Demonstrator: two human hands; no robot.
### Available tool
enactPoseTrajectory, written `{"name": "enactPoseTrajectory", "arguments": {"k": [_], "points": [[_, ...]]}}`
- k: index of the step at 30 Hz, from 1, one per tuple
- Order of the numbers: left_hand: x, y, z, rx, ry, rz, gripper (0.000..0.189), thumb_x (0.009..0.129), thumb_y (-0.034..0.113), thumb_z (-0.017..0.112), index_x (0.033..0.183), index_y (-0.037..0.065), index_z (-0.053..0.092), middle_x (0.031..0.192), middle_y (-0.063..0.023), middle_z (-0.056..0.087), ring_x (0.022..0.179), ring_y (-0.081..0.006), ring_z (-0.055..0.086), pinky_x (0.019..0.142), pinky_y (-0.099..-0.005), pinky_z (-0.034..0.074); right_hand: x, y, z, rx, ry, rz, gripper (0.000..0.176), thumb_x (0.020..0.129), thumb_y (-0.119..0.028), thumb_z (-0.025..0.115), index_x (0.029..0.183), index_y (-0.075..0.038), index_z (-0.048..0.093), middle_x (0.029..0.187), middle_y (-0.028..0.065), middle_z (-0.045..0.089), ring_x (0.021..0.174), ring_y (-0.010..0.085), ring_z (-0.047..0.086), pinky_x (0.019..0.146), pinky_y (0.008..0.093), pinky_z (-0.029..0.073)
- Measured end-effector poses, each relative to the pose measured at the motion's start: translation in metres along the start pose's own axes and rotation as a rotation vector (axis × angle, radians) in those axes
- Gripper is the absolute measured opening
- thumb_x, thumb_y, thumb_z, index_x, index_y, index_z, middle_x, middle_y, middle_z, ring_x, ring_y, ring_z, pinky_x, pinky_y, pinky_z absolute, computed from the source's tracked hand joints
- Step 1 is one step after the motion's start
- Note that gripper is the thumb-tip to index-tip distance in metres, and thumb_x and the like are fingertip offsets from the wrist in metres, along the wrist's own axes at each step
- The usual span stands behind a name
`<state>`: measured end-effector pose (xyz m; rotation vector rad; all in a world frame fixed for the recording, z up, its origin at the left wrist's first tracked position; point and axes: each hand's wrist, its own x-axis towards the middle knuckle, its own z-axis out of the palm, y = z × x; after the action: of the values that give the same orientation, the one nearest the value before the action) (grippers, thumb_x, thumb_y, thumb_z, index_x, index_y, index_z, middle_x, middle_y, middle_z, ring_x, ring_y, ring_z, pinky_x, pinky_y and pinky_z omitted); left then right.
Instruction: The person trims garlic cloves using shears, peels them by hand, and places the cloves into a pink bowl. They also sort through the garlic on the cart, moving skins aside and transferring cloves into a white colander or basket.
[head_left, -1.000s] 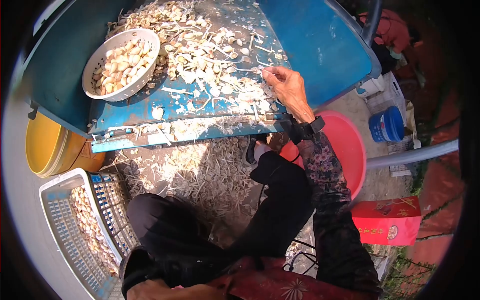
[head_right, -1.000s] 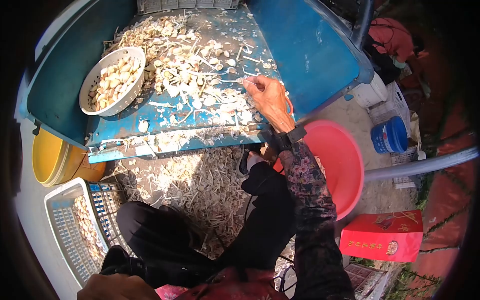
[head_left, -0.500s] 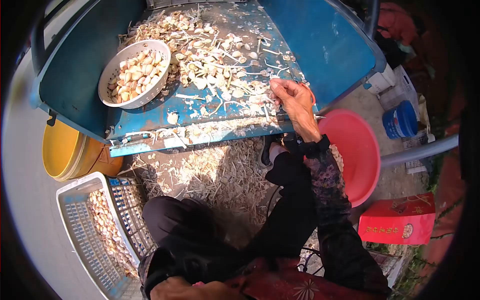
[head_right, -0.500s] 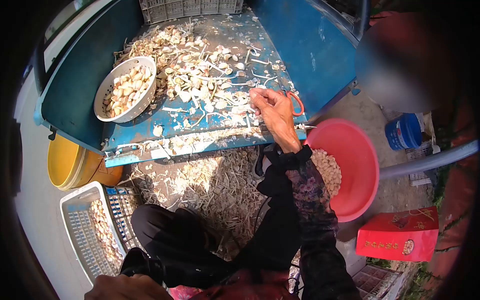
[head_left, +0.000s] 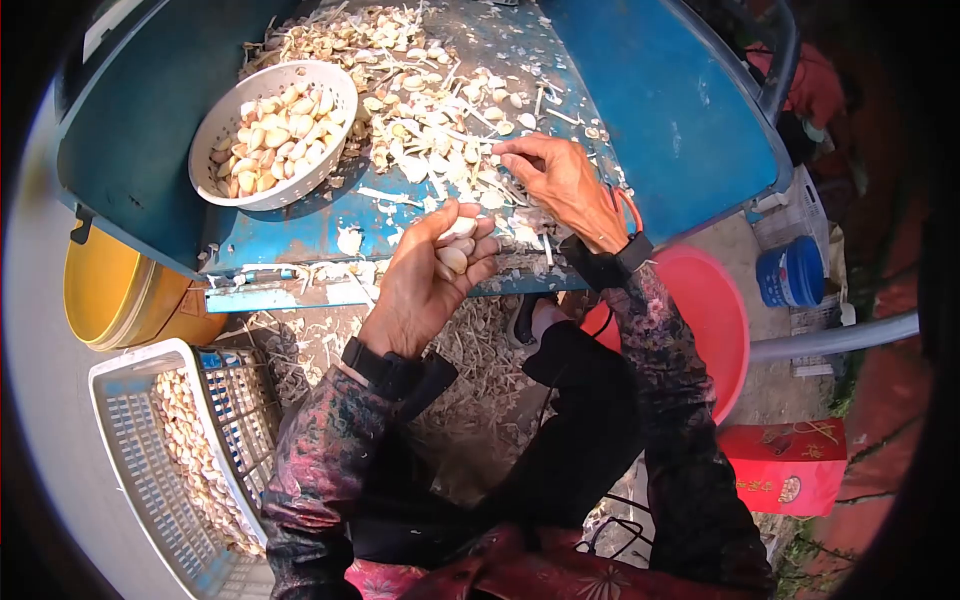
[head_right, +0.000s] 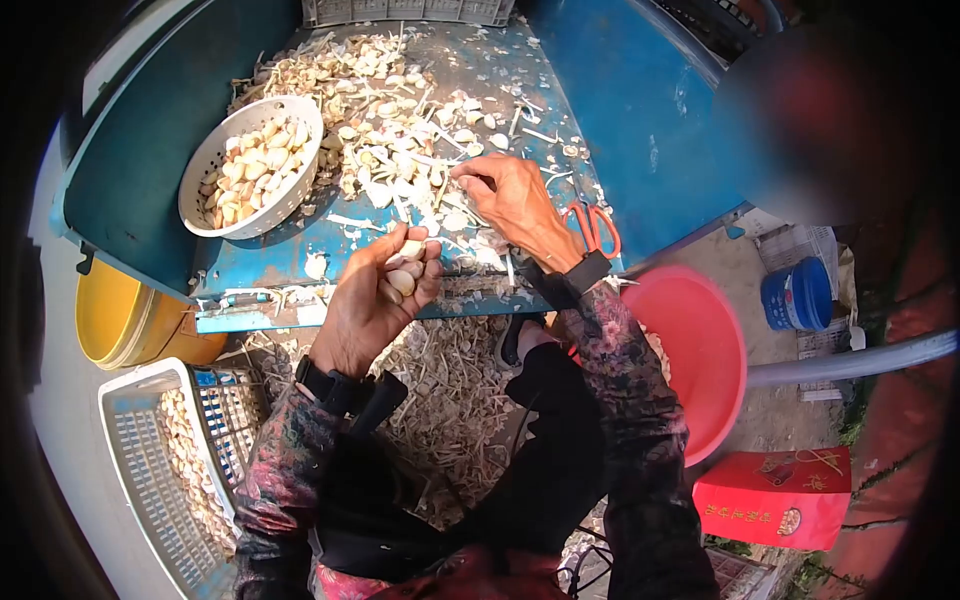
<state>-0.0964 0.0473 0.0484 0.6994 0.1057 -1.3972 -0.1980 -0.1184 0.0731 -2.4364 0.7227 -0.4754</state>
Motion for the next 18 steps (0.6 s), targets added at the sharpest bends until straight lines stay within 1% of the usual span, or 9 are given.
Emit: {"name": "enactPoseTrajectory", "arguments": {"k": [1,2,4,8,10,12,13,14,18], "points": [[0.012,-0.001,-0.017,-0.023,-0.126,0.001,0.021,0.096,0.023,0.050,0.100,0.002,0.053,0.086,-0.0087,0.060,0.069,-0.0167,0.055,0.056,-0.0249,0.046,0.015,0.025,0.009,-0.095,-0.003,-0.126,0.022,0.080,-0.005,0.058,0.099,-0.002,0.068,0.092,0.0213,0.064,0.084,0.0342,0.062,0.076,0.0373,0.049],[0.014,0.004,-0.021,-0.027,-0.121,0.002,0.021,0.096,0.023,0.050,0.100,0.002,0.053,0.086,-0.0087,0.060,0.069,-0.0167,0.055,0.056,-0.0249,0.046,0.026,0.038,0.014,-0.092,-0.009,-0.127,0.022,0.080,-0.005,0.058,0.099,-0.002,0.068,0.092,0.0213,0.064,0.084,0.0342,0.062,0.076,0.0373,0.049],[0.019,0.011,-0.026,-0.040,-0.095,0.028,0.021,0.096,0.022,0.050,0.101,0.002,0.053,0.085,-0.0075,0.060,0.066,-0.0155,0.054,0.054,-0.0239,0.044,0.039,0.046,0.020,-0.303,-0.096,-0.392,0.018,0.080,-0.004,0.056,0.093,0.000,0.068,0.087,0.0197,0.063,0.085,0.0373,0.060,0.075,0.0416,0.048],[0.021,0.019,-0.027,-0.036,-0.040,0.055,0.020,0.095,0.016,0.052,0.107,0.001,0.053,0.086,-0.0068,0.060,0.072,-0.0154,0.059,0.062,-0.0245,0.052,0.038,0.053,0.018,-0.294,-0.106,-0.267,0.018,0.079,-0.007,0.057,0.092,0.002,0.065,0.083,0.0228,0.062,0.084,0.0394,0.059,0.075,0.0435,0.048],[0.023,0.016,-0.029,-0.032,-0.055,0.066,0.021,0.094,0.016,0.052,0.108,0.000,0.053,0.088,-0.0082,0.061,0.077,-0.0167,0.061,0.066,-0.0257,0.053,0.037,0.049,0.010,-0.293,-0.150,-0.215,0.020,0.079,-0.011,0.060,0.091,0.003,0.064,0.082,0.0221,0.063,0.083,0.0358,0.062,0.075,0.0413,0.049],[0.025,0.012,-0.028,-0.009,-0.096,0.085,0.022,0.094,0.015,0.053,0.109,-0.001,0.054,0.093,-0.0111,0.063,0.085,-0.0192,0.064,0.075,-0.0283,0.056,0.031,0.043,0.003,-0.072,-0.136,0.054,0.022,0.079,-0.014,0.061,0.091,0.004,0.064,0.083,0.0201,0.065,0.081,0.0309,0.064,0.073,0.0384,0.050],[0.024,0.010,-0.026,-0.014,-0.102,0.084,0.022,0.094,0.015,0.053,0.109,-0.001,0.054,0.093,-0.0111,0.063,0.085,-0.0192,0.064,0.075,-0.0283,0.056,0.027,0.041,0.001,-0.046,-0.089,0.057,0.026,0.081,-0.019,0.065,0.095,0.003,0.065,0.082,0.0133,0.066,0.078,0.0208,0.064,0.071,0.0324,0.050],[0.024,0.008,-0.024,-0.035,-0.106,0.078,0.023,0.094,0.016,0.052,0.110,-0.002,0.053,0.096,-0.0136,0.063,0.088,-0.0220,0.064,0.078,-0.0307,0.056,0.024,0.037,-0.002,-0.054,-0.087,0.054,0.026,0.081,-0.019,0.065,0.095,0.003,0.065,0.082,0.0133,0.066,0.078,0.0208,0.064,0.071,0.0324,0.050],[0.020,0.007,-0.010,-0.086,-0.085,0.063,0.028,0.096,0.020,0.050,0.110,-0.004,0.050,0.102,-0.0201,0.061,0.095,-0.0295,0.063,0.088,-0.0389,0.054,0.005,-0.015,-0.009,0.481,-0.222,0.130,0.025,0.086,-0.020,0.068,0.101,0.000,0.067,0.081,0.0017,0.063,0.073,0.0074,0.056,0.066,0.0230,0.046]]}}
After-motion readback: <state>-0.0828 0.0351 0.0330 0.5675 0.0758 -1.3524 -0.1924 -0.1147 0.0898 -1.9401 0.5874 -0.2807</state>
